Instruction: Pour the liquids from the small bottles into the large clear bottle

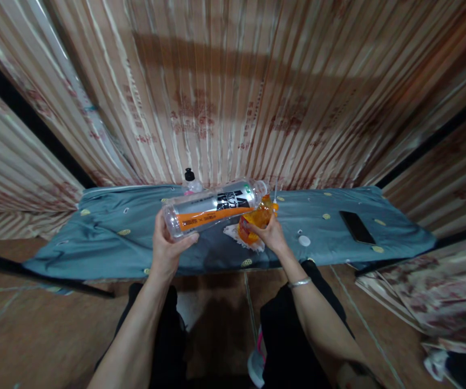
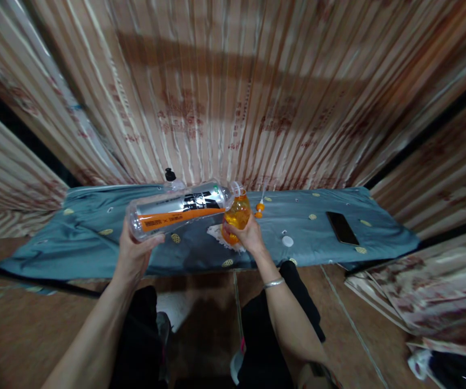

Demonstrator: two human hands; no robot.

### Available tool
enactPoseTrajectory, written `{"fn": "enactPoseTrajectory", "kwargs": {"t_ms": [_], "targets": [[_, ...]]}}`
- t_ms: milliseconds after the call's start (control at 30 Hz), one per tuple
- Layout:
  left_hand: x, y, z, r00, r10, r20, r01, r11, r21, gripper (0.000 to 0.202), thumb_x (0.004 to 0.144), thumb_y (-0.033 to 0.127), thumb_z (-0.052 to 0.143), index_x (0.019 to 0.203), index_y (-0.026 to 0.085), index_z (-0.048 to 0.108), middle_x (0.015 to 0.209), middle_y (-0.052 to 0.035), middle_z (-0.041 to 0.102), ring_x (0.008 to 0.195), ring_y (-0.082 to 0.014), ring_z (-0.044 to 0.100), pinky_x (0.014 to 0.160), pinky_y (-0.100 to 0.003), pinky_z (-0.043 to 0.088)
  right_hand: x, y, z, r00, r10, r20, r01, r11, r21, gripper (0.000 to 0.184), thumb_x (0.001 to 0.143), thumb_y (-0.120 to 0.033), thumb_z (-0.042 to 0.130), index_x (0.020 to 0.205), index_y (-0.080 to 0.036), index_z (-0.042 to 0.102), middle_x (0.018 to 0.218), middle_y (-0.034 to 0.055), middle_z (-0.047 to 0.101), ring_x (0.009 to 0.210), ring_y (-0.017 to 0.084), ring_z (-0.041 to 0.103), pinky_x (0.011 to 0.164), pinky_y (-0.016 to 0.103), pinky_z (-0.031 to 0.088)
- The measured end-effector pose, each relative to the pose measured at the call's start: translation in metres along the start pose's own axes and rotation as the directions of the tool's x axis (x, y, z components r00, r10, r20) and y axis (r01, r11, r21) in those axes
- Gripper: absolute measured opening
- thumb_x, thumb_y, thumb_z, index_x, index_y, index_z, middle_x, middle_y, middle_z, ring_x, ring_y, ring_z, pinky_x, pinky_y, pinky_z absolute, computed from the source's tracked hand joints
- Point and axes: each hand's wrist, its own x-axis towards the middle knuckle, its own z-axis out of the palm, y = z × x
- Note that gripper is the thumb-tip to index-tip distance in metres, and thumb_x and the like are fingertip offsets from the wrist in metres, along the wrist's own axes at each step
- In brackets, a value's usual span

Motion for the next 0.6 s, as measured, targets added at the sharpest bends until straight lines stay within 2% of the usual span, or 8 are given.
{"fn": "enactPoseTrajectory", "kwargs": {"t_ms": [200, 600], "targets": [[0.0000, 0.0004, -0.0003, 1.000, 0.018, 0.008, -0.019, 1.000, 0.009, 0.100, 0.042, 0.034, 0.109, 0.132, 0.025, 0.065, 0.127, -0.0077, 0.074, 0.119, -0.0292, 0.073, 0.104, -0.038, 0.061, -0.0005, 0.0000, 0.0000, 1.000, -0.002, -0.001, 0.002, 1.000, -0.006, 0.080, 0.062, -0.062, 0.092, 0.125, -0.021, 0.063, 0.125, 0.0175, 0.080, 0.118, 0.039, 0.077, 0.102, 0.054, 0.061], [-0.0004, -0.0005, 0.0003, 1.000, 0.018, -0.006, -0.018, 1.000, -0.005, 0.101, 0.041, 0.035, 0.109, 0.132, 0.026, 0.066, 0.127, -0.0076, 0.075, 0.116, -0.0284, 0.075, 0.098, -0.035, 0.063, -0.0006, -0.0020, -0.0008, 1.000, -0.016, 0.013, 0.016, 1.000, 0.017, 0.081, 0.063, -0.063, 0.091, 0.126, -0.021, 0.062, 0.126, 0.0173, 0.079, 0.119, 0.039, 0.076, 0.104, 0.054, 0.059]]}}
